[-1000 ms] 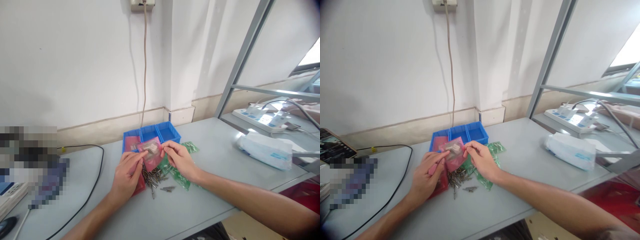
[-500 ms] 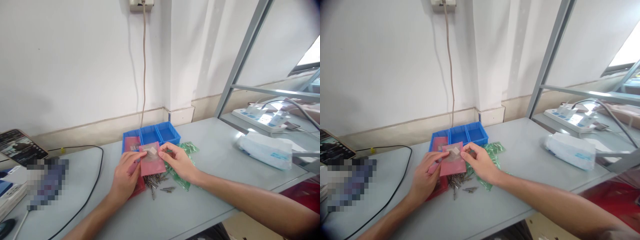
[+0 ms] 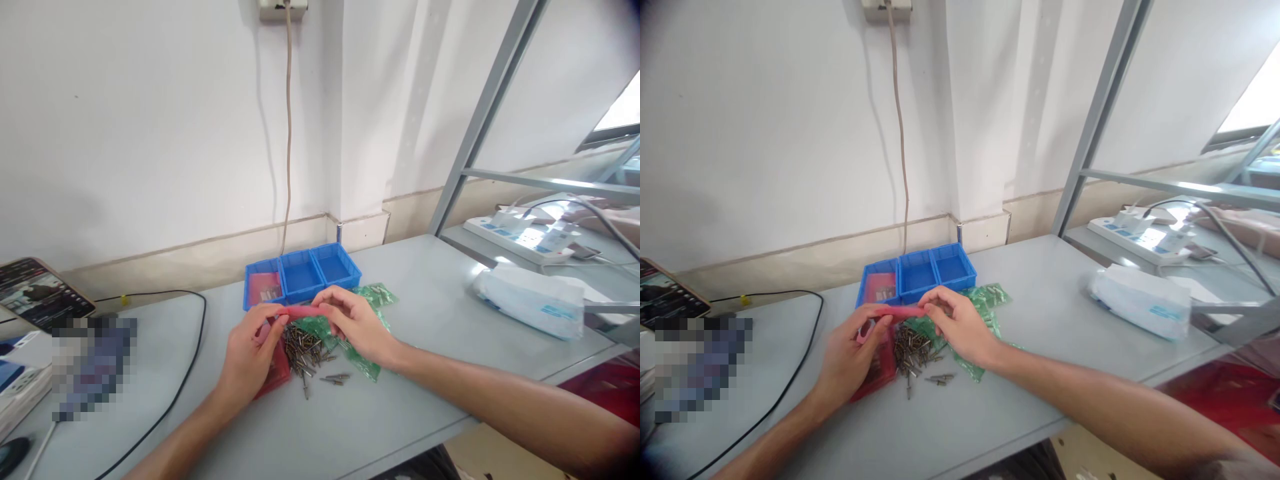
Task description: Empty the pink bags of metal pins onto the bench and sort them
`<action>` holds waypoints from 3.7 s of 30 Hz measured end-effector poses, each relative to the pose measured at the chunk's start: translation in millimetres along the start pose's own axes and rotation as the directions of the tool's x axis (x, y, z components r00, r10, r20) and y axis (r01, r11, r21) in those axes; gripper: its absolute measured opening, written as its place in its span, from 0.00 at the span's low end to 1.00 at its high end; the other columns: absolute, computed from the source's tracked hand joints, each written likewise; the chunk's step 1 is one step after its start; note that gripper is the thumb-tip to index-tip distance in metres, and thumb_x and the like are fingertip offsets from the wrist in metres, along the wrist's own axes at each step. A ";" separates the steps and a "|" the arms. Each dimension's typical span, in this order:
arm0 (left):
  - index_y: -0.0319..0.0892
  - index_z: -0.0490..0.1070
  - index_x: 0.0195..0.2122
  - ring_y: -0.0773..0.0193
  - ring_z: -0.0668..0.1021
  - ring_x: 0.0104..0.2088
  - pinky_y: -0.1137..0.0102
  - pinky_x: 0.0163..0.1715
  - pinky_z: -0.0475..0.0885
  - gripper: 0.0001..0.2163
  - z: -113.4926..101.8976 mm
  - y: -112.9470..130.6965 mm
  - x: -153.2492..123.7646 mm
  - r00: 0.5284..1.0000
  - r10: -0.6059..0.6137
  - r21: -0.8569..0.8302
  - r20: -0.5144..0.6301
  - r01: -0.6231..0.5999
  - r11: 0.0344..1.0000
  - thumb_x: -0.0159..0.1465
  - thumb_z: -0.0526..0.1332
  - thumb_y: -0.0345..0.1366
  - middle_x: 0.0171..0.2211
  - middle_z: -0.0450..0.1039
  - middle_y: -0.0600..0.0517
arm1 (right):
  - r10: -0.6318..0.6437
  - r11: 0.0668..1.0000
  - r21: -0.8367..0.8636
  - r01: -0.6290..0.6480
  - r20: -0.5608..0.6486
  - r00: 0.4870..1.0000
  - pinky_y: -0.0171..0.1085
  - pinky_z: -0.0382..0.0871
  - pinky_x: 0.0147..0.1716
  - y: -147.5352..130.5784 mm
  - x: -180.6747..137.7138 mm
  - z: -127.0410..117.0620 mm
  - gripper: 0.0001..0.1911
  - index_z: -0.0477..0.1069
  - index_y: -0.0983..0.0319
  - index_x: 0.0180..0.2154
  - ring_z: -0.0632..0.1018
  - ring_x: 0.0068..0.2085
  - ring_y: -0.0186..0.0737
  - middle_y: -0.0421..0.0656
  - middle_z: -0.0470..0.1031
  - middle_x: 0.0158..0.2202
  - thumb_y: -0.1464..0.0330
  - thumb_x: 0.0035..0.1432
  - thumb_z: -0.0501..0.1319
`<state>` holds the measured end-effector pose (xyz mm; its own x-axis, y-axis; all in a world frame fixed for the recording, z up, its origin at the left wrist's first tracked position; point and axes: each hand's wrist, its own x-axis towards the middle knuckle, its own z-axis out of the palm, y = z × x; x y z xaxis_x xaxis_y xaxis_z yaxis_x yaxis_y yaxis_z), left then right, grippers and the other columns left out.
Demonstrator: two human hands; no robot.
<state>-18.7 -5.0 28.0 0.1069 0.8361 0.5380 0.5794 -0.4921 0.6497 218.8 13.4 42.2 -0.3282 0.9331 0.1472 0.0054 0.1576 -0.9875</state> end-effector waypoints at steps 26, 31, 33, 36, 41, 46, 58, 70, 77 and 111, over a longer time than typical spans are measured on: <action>0.52 0.74 0.61 0.59 0.78 0.55 0.62 0.58 0.73 0.19 2.1 -3.8 -2.4 0.989 0.122 0.040 0.082 -0.126 0.991 0.73 0.56 0.27 0.55 0.76 0.50 | 0.015 0.999 0.046 -0.013 -0.048 0.999 0.32 0.59 0.22 4.8 3.6 -1.2 0.13 0.63 0.56 0.46 0.65 0.23 0.31 0.33 0.71 0.29 0.59 0.69 0.64; 0.51 0.78 0.53 0.59 0.78 0.49 0.63 0.53 0.75 0.13 0.0 -4.3 -1.0 0.990 0.129 0.077 0.049 -0.133 0.988 0.74 0.58 0.30 0.49 0.75 0.50 | 0.013 0.999 0.031 -0.012 -0.022 1.000 0.33 0.58 0.22 4.3 2.4 -0.4 0.14 0.66 0.56 0.48 0.64 0.23 0.32 0.34 0.71 0.29 0.58 0.69 0.65; 0.50 0.79 0.51 0.58 0.78 0.48 0.63 0.52 0.75 0.10 -0.9 -3.8 0.1 0.991 0.126 0.095 0.035 -0.129 0.987 0.75 0.59 0.33 0.48 0.74 0.49 | 0.011 1.000 -0.011 -0.011 -0.016 1.000 0.33 0.58 0.22 2.9 1.5 0.3 0.12 0.70 0.57 0.45 0.64 0.23 0.32 0.36 0.71 0.30 0.57 0.69 0.64; 0.48 0.79 0.48 0.57 0.77 0.52 0.61 0.55 0.74 0.07 -1.4 -2.7 1.0 0.991 0.133 0.106 -0.011 -0.131 0.986 0.75 0.60 0.37 0.50 0.73 0.48 | 0.019 0.999 -0.042 -0.020 -0.009 1.000 0.34 0.59 0.23 1.4 0.4 1.2 0.12 0.74 0.58 0.41 0.66 0.24 0.32 0.38 0.74 0.33 0.57 0.72 0.61; 0.47 0.76 0.47 0.56 0.80 0.48 0.60 0.53 0.75 0.08 3.4 -6.6 -2.8 0.999 0.018 0.075 -0.030 -0.016 0.997 0.76 0.60 0.43 0.45 0.79 0.50 | 0.046 0.999 0.008 -0.046 0.018 0.999 0.34 0.60 0.25 1.2 -0.3 2.1 0.10 0.74 0.58 0.42 0.66 0.24 0.32 0.39 0.79 0.37 0.60 0.72 0.59; 0.47 0.61 0.66 0.58 0.83 0.44 0.61 0.49 0.78 0.22 9.2 -10.2 -8.4 0.989 -0.106 -0.048 -0.104 0.102 0.994 0.75 0.62 0.45 0.44 0.79 0.50 | 0.025 1.000 0.008 -0.025 0.029 0.999 0.35 0.60 0.24 0.9 -0.6 1.9 0.13 0.73 0.58 0.39 0.67 0.25 0.33 0.39 0.79 0.35 0.56 0.72 0.60; 0.49 0.67 0.65 0.52 0.73 0.63 0.55 0.65 0.70 0.18 -4.9 -5.8 2.0 0.974 0.190 0.154 0.127 -0.208 0.966 0.75 0.59 0.38 0.62 0.71 0.44 | 0.045 0.998 0.044 -0.046 0.026 0.999 0.34 0.61 0.24 3.5 0.5 2.0 0.14 0.71 0.57 0.48 0.68 0.25 0.31 0.38 0.75 0.37 0.54 0.72 0.60; 0.44 0.69 0.64 0.48 0.71 0.62 0.48 0.67 0.61 0.19 -21.9 -77.5 36.3 0.995 0.075 0.419 0.058 -0.092 0.903 0.78 0.50 0.43 0.61 0.75 0.43 | 0.078 0.995 0.058 -0.080 0.031 0.996 0.33 0.62 0.24 2.6 -1.2 1.4 0.12 0.70 0.56 0.49 0.68 0.26 0.31 0.39 0.75 0.39 0.55 0.72 0.60; 0.47 0.71 0.65 0.42 0.66 0.66 0.44 0.65 0.60 0.20 -17.6 -80.6 32.3 0.995 0.039 0.532 0.090 -0.081 0.843 0.79 0.48 0.45 0.62 0.73 0.42 | 0.082 0.995 0.058 -0.084 0.037 0.996 0.34 0.62 0.24 1.3 -1.7 2.1 0.11 0.70 0.55 0.49 0.68 0.26 0.31 0.39 0.75 0.39 0.56 0.73 0.59; 0.40 0.77 0.54 0.38 0.76 0.59 0.45 0.57 0.65 0.15 -19.9 -64.9 36.2 0.941 0.260 0.757 0.219 -0.331 0.563 0.79 0.52 0.36 0.51 0.83 0.43 | 0.038 0.998 -0.049 -0.035 0.058 0.998 0.35 0.63 0.27 -1.2 -4.9 3.1 0.11 0.71 0.58 0.49 0.69 0.29 0.32 0.39 0.74 0.39 0.58 0.74 0.58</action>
<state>-68.5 52.3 16.0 0.4277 0.7116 0.5575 0.9025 -0.3709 -0.2189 217.5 7.6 42.5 -0.3820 0.9180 0.1064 0.0629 0.1407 -0.9881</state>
